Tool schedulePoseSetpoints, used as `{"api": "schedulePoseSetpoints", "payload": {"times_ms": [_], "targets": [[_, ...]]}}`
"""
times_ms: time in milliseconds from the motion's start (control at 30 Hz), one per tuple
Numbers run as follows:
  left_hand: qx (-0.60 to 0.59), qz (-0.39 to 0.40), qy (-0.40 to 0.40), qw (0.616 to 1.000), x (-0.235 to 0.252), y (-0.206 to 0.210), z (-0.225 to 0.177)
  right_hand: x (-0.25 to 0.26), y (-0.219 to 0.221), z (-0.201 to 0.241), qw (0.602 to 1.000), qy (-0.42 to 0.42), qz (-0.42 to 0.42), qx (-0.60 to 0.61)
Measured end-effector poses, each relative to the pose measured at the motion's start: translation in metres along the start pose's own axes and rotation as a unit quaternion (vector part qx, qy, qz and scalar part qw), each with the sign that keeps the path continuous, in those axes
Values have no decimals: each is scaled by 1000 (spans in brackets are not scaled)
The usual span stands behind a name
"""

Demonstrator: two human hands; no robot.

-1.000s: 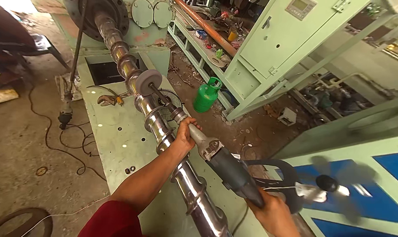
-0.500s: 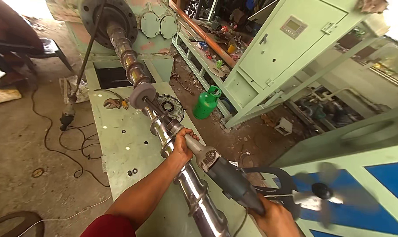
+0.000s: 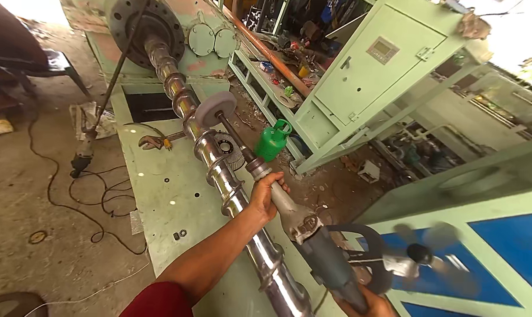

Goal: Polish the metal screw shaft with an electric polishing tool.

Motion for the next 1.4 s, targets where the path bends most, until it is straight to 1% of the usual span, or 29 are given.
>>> {"api": "schedulePoseSetpoints", "payload": {"times_ms": [167, 300, 400, 467, 567, 767, 900, 1100, 1400], "targets": [[9, 2, -42, 999, 2, 3, 24, -12, -2, -21, 999, 17, 7, 30], [35, -32, -56, 997, 5, -5, 46, -15, 1, -40, 998, 23, 31, 54], [38, -48, -53, 997, 5, -10, 55, -12, 5, -51, 997, 27, 39, 57], [27, -46, -48, 997, 3, -13, 53, -9, 7, -53, 998, 24, 31, 46], [-6, -38, -28, 999, 1, -19, 45, -3, 4, -49, 1000, 23, 15, -6], [-30, -56, 20, 998, 3, -36, 20, 12, -7, -17, 995, -10, -2, -103], [-44, -54, 29, 997, 7, -43, 9, 18, -8, -1, 992, -30, -11, -119], [-68, -63, 33, 995, 8, -53, 3, 21, -11, 10, 988, -45, -16, -144], [-99, -36, 46, 993, 10, -61, -2, 26, -18, 20, 981, -74, -46, -174]]}}
Point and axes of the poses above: each hand's wrist, its own x-axis towards the middle knuckle, its own y-axis out of the palm, z = x × y, the point moved 4 cm from there along x, towards the middle knuckle, and after that the axes turned 3 degrees about y, right-handed, at the moved point
